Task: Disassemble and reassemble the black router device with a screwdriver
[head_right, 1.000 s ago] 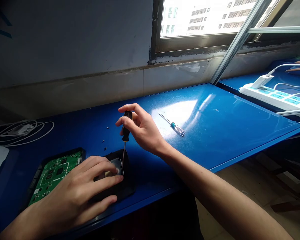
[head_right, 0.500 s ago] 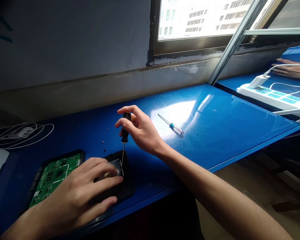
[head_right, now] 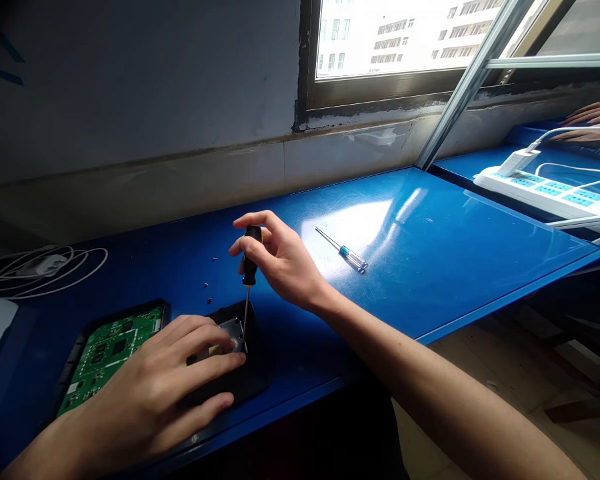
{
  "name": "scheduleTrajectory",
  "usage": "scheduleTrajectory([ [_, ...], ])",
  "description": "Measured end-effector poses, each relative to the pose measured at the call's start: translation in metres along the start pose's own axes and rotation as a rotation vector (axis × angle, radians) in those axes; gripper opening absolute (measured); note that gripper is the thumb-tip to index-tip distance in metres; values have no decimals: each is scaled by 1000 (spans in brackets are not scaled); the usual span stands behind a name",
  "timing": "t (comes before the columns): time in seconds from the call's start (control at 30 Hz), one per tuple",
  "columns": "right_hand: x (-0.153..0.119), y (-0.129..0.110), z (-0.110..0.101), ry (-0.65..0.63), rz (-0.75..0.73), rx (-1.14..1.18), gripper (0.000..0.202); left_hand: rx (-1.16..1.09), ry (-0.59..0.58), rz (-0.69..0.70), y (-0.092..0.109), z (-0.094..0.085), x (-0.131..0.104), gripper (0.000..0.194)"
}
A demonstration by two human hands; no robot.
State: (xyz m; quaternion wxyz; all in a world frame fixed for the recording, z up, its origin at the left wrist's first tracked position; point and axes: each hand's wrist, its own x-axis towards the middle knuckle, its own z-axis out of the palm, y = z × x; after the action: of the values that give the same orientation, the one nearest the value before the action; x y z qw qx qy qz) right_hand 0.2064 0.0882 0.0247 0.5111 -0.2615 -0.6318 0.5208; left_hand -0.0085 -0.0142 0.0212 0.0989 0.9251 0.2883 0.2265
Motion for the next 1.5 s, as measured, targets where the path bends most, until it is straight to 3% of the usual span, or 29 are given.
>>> scheduleTrajectory([
  [0.97, -3, -5, 1, -31, -34, 34, 22, -7, 9, -14, 1, 0, 3, 20],
  [1.5, -10, -8, 7, -33, -132, -10, 19, -42, -4, -8, 0, -2, 5, 19],
])
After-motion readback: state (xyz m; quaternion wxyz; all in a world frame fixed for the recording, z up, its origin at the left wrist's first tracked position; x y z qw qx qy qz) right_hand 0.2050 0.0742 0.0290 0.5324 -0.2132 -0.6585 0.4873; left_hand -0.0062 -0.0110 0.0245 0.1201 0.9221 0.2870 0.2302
